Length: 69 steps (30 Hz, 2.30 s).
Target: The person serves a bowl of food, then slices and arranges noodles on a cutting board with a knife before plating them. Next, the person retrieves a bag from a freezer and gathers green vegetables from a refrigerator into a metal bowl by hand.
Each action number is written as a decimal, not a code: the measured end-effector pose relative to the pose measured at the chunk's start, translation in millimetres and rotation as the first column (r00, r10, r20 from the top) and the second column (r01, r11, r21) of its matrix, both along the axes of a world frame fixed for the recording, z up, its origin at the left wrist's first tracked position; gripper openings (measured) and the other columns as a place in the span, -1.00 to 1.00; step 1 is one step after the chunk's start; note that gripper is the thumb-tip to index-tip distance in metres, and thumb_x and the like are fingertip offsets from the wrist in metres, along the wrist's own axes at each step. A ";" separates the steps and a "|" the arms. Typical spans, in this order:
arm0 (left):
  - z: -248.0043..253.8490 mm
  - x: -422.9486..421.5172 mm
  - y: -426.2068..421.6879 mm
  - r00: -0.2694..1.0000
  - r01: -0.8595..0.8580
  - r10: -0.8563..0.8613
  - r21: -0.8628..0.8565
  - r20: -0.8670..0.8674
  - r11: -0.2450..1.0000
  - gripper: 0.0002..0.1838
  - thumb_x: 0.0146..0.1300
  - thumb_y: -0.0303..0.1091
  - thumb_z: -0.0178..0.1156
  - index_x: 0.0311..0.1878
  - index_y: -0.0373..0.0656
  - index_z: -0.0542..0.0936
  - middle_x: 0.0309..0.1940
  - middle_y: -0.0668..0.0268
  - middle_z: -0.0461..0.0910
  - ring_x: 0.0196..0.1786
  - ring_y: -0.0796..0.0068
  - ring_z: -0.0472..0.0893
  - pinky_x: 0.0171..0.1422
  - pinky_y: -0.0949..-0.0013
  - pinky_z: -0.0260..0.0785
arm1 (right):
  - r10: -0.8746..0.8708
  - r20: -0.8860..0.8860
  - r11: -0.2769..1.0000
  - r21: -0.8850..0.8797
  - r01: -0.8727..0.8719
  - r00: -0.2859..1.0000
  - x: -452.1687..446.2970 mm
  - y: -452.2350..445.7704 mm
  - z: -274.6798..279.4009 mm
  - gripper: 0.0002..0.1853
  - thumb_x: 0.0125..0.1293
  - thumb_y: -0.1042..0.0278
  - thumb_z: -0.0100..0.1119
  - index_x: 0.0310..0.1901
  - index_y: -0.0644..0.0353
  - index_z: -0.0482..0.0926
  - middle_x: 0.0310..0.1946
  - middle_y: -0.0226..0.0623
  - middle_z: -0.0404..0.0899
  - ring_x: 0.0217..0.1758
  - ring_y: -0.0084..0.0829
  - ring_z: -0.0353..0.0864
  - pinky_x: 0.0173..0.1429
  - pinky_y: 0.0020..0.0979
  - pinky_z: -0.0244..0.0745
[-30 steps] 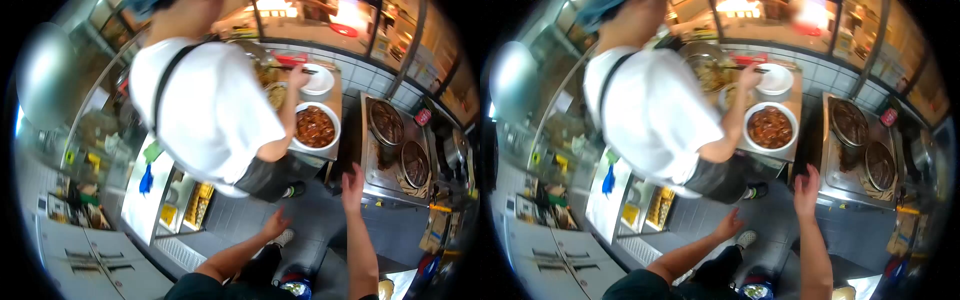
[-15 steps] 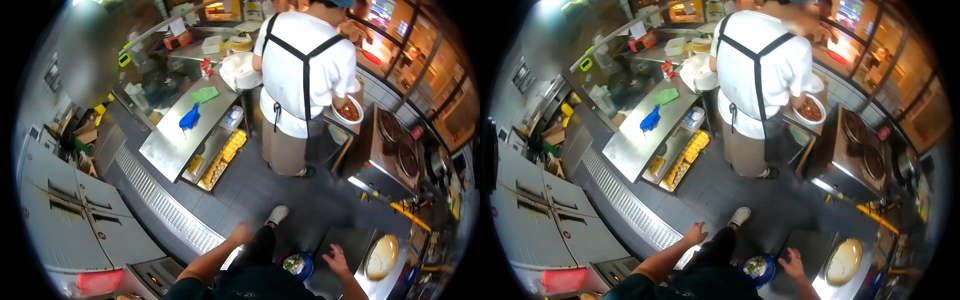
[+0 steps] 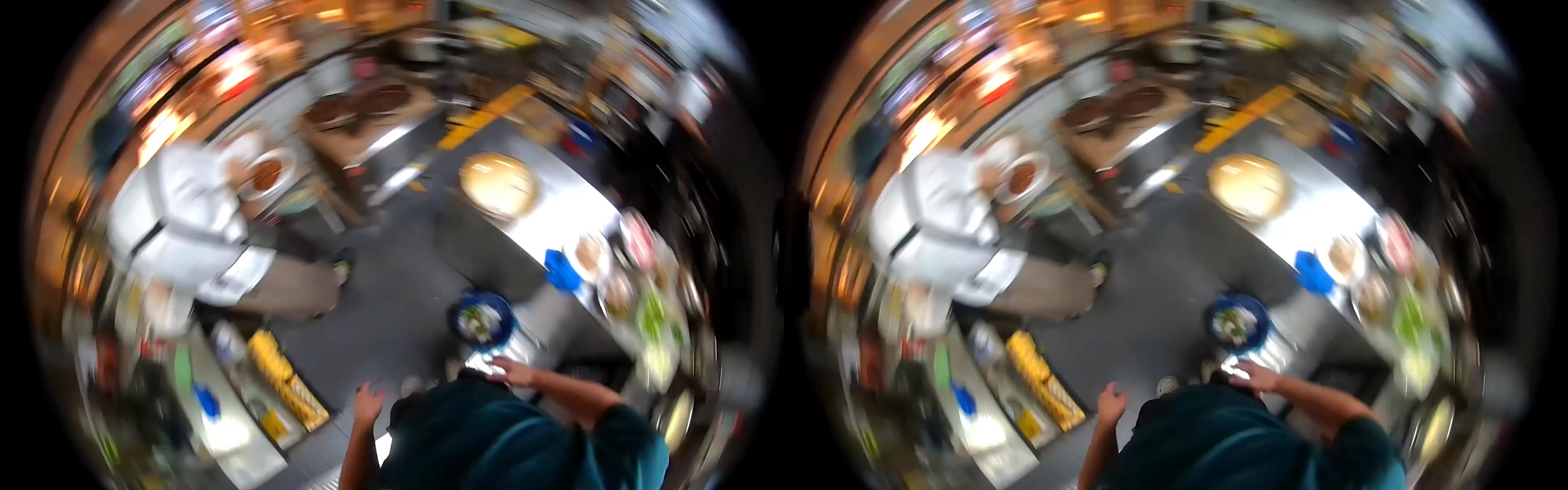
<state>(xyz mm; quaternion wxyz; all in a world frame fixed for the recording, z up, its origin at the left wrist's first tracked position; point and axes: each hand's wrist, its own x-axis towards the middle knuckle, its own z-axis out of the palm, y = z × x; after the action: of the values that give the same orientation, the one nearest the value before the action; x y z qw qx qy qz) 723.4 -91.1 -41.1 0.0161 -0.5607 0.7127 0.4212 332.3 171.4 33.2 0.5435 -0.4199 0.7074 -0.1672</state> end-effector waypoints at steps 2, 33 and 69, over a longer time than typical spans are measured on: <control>5.0 1.2 -18.8 0.994 0.108 -0.108 -0.056 0.005 0.993 -0.38 0.20 -0.15 0.34 0.27 -0.32 0.55 0.16 -0.21 0.57 0.21 -0.22 0.56 0.31 -0.01 0.44 | -0.219 0.088 0.976 0.036 0.217 0.972 40.8 19.3 21.0 -0.17 0.44 -0.36 0.06 0.53 0.10 0.31 0.58 0.07 0.12 0.66 0.02 0.04 0.70 -0.13 -0.07; 29.0 -61.6 41.4 0.551 0.835 -0.830 -0.032 0.090 0.550 -0.48 0.28 -0.20 0.28 0.23 -0.30 0.55 0.11 -0.11 0.61 0.25 -0.13 0.56 0.33 -0.02 0.44 | -0.916 0.396 0.166 0.240 0.956 0.060 250.9 263.5 6.8 -0.48 0.49 0.28 0.23 0.39 0.32 0.45 0.34 -0.14 0.50 0.37 -0.30 0.49 0.45 -0.35 0.35; 9.5 89.8 -68.4 0.773 0.613 -0.592 -0.027 0.231 0.790 -0.51 0.34 -0.19 0.16 0.26 -0.23 0.50 0.21 -0.10 0.59 0.40 -0.15 0.47 0.42 -0.08 0.39 | -0.861 0.436 0.442 0.393 0.806 0.260 228.6 140.3 -3.9 -0.48 0.52 0.29 0.17 0.43 0.31 0.41 0.21 -0.18 0.61 0.22 -0.41 0.58 0.30 -0.43 0.48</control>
<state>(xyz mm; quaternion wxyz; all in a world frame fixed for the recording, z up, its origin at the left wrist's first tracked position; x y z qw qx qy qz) 813.1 -159.5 -31.6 0.1971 -0.3441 0.8691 0.2958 560.9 311.8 29.3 0.5775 0.1149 0.6233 -0.5146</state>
